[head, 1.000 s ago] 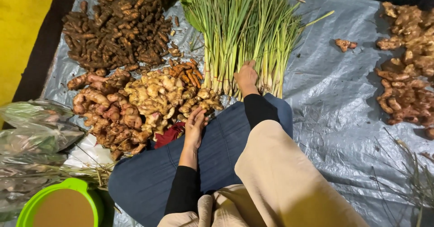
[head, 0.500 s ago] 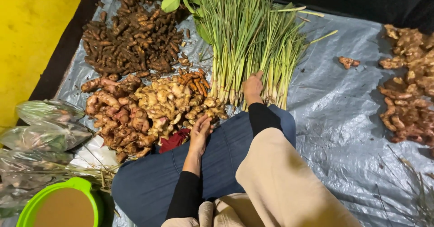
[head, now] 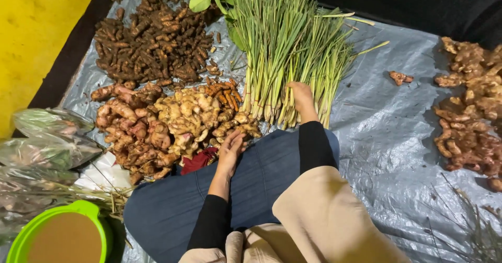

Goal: The person is sorting through a pile of lemongrass stalks, inspecting each one, and organizing them into a neat bundle on a floor-level workspace.

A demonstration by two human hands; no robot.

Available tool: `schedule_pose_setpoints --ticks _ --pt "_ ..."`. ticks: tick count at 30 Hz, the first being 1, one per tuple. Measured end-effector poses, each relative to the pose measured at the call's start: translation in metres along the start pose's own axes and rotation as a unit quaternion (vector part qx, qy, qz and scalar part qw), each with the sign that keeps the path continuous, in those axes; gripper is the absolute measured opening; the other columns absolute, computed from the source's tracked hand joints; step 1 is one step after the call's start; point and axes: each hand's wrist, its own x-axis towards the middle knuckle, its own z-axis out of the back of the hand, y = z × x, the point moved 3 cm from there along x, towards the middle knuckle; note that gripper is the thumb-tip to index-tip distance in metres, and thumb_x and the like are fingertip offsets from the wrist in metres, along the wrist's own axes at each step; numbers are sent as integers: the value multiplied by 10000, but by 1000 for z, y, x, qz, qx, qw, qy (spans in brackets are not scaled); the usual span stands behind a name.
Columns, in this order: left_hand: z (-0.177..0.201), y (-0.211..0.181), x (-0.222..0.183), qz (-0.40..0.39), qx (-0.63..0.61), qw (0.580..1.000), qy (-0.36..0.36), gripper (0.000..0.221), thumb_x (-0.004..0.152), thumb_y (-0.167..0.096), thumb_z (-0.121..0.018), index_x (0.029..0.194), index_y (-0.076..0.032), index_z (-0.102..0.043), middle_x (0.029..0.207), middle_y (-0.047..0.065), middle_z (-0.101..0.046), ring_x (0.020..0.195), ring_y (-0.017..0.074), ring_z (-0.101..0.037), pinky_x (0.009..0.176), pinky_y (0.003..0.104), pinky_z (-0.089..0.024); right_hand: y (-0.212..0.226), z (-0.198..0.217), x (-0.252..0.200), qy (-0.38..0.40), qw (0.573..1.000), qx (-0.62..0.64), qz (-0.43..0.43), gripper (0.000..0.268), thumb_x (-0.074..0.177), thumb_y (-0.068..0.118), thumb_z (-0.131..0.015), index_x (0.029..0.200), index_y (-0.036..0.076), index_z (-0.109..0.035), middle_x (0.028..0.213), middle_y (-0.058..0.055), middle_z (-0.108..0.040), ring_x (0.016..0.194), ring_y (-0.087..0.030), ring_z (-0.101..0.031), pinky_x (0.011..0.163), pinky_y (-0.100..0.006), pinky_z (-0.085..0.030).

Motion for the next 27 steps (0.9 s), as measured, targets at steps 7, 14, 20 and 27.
schedule_pose_setpoints --ticks 7,14,20,27 --pt "-33 -24 6 30 28 999 24 357 1017 -160 -642 1360 -64 -621 1244 146 -716 1038 262 -733 878 354 -617 12 5 -33 87 964 250 -21 275 879 186 -802 1012 -30 -696 914 -175 -712 809 -272 -721 730 -397 -606" --pt "-71 6 47 1 144 986 84 475 985 -294 -715 1402 -92 -611 1244 190 -696 1087 281 -700 887 376 -619 14 0 -53 15 996 83 28 423 927 325 -813 1190 9 -713 1256 -277 -571 1252 -438 -479 1038 -542 -415" --pt "-92 25 45 63 68 991 98 476 995 -165 -685 1428 -18 -555 1236 260 -659 1034 353 -716 856 415 -636 13 10 -58 -37 990 -119 63 308 962 438 -724 1072 159 -791 1500 -183 -449 1442 -430 -350 1157 -568 -333" --pt "-104 -3 28 130 -31 986 97 534 1075 -384 -527 1464 -19 -495 1355 285 -558 1188 422 -637 993 495 -561 44 -6 -190 -19 992 119 36 519 831 337 -805 1180 -37 -718 1568 -298 -378 1457 -456 -352 1214 -537 -299"
